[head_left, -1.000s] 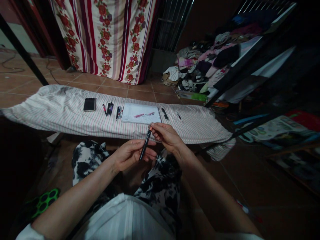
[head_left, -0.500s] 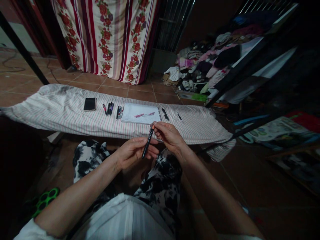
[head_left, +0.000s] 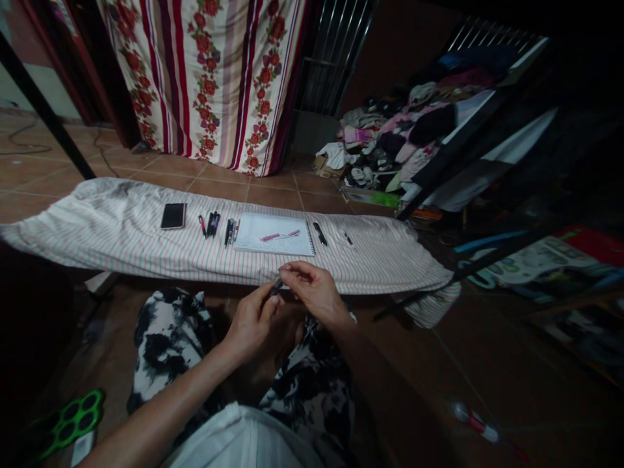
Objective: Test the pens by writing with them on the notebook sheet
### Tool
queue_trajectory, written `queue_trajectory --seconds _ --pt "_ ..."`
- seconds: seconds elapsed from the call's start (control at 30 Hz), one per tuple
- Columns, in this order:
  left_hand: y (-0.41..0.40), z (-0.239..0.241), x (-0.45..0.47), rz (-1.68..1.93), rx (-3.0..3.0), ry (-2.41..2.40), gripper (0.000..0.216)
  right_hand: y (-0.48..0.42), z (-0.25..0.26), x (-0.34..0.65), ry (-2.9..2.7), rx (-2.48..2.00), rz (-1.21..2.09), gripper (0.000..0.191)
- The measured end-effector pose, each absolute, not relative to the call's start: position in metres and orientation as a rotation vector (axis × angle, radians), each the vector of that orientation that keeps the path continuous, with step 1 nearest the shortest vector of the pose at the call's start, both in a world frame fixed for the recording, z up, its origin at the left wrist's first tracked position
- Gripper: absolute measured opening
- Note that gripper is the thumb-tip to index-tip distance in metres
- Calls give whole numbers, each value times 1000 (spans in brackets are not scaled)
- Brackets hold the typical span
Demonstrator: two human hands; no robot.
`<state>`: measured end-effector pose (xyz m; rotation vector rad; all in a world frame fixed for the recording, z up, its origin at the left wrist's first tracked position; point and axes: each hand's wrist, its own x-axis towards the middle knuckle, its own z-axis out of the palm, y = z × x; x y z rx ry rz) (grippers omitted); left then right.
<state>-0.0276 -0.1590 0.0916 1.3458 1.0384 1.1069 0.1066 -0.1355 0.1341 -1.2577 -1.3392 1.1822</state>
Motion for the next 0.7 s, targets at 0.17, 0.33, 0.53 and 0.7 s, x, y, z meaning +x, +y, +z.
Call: queue_trajectory --seconds 0.17,0.33,0.53,0.7 --pt "-163 90 -25 1160 1400 1141 31 -141 134 101 -1395 -1260 1067 22" --pt "-163 86 -22 1145 1320 1041 33 -145 135 102 -1494 -1303 1042 21" --pt "-161 90 -25 974 1063 818 42 -149 137 106 -1713 -1329 729 17" --pt "-161 91 -26 981 1057 811 37 -150 136 105 -1795 -1311 596 17"
